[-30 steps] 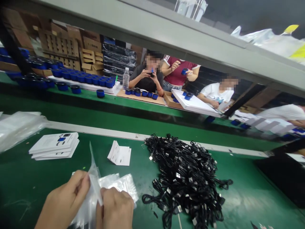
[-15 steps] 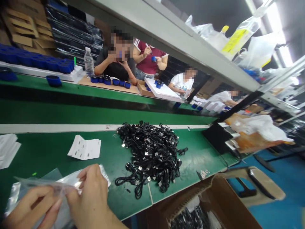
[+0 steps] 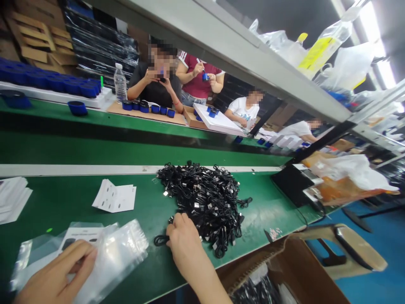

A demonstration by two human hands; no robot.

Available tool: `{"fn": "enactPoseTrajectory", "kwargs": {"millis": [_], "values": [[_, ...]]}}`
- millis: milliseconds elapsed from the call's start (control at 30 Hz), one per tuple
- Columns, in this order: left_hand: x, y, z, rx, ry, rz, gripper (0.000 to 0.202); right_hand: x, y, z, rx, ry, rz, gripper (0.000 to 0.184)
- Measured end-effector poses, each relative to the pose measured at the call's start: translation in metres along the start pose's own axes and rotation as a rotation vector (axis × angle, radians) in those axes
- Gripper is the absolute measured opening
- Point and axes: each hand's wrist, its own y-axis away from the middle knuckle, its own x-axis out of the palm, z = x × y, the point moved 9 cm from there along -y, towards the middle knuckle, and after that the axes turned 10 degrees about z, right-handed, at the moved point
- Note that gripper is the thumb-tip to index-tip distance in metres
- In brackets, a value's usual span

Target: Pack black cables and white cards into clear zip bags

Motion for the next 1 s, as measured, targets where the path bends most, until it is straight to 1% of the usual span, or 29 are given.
{"fn": "enactPoseTrajectory", "kwargs": {"millis": [67,133,200,233,300,333,400,467,567,633,667,700,733,800,833,867,933,967,1000], "values": [[0.002,-0.004,-0.005,0.070,-0.091,0.076,0.027,-0.005,0.001,0.005,-0.029,-0.076,-0.041,0.017],[-0.001,-0.005,-0.008,0.116,-0.141,0.079,0.023,-0.009,0.002,0.014,-0.061,-0.285,-0.059,0.012],[-0.004,-0.004,-0.009,0.122,-0.142,0.058,0.019,-0.006,0.002,0.030,-0.117,-0.588,-0.009,0.007],[-0.004,-0.003,-0.009,0.116,-0.125,0.059,0.018,-0.002,0.001,0.042,-0.160,-0.720,0.030,0.009],[-0.003,-0.001,-0.007,0.084,-0.077,0.068,0.018,0.004,-0.002,0.066,-0.261,-0.844,0.094,0.018],[-0.003,0.001,-0.005,0.069,-0.060,0.076,0.019,0.006,-0.004,0.076,-0.302,-0.847,0.104,0.023],[-0.002,0.003,-0.002,0.047,-0.048,0.098,0.022,0.011,-0.010,0.090,-0.342,-0.766,0.103,0.027],[-0.002,0.004,0.001,0.023,-0.062,0.125,0.024,0.016,-0.017,0.093,-0.310,-0.635,0.084,0.027],[0.000,0.004,0.004,0.002,-0.072,0.158,0.024,0.025,-0.022,0.095,-0.241,-0.356,0.045,0.029],[0.002,0.004,0.001,0.014,-0.073,0.153,0.022,0.029,-0.023,0.100,-0.230,-0.211,0.004,0.032],[0.002,0.005,0.000,0.011,-0.072,0.129,0.021,0.029,-0.023,0.102,-0.225,-0.201,-0.029,0.031],[0.002,0.006,-0.002,0.007,-0.070,0.101,0.021,0.028,-0.023,0.102,-0.212,-0.247,-0.070,0.028],[0.002,0.007,-0.003,0.004,-0.069,0.073,0.021,0.027,-0.024,0.100,-0.189,-0.338,-0.114,0.024],[0.001,0.010,-0.006,-0.001,-0.068,0.035,0.022,0.024,-0.024,0.090,-0.124,-0.586,-0.175,0.016],[0.001,0.010,-0.007,0.006,-0.075,0.033,0.022,0.024,-0.024,0.086,-0.109,-0.715,-0.171,0.016],[0.002,0.011,-0.009,0.022,-0.086,0.042,0.022,0.026,-0.024,0.085,-0.116,-0.838,-0.136,0.019],[0.000,0.010,-0.011,0.030,-0.094,0.058,0.020,0.029,-0.023,0.089,-0.193,-1.045,-0.009,0.034],[-0.001,0.010,-0.011,0.020,-0.084,0.060,0.020,0.030,-0.021,0.092,-0.239,-1.115,0.048,0.041],[-0.002,0.010,-0.011,0.005,-0.067,0.060,0.021,0.029,-0.020,0.093,-0.269,-1.158,0.088,0.045]]}}
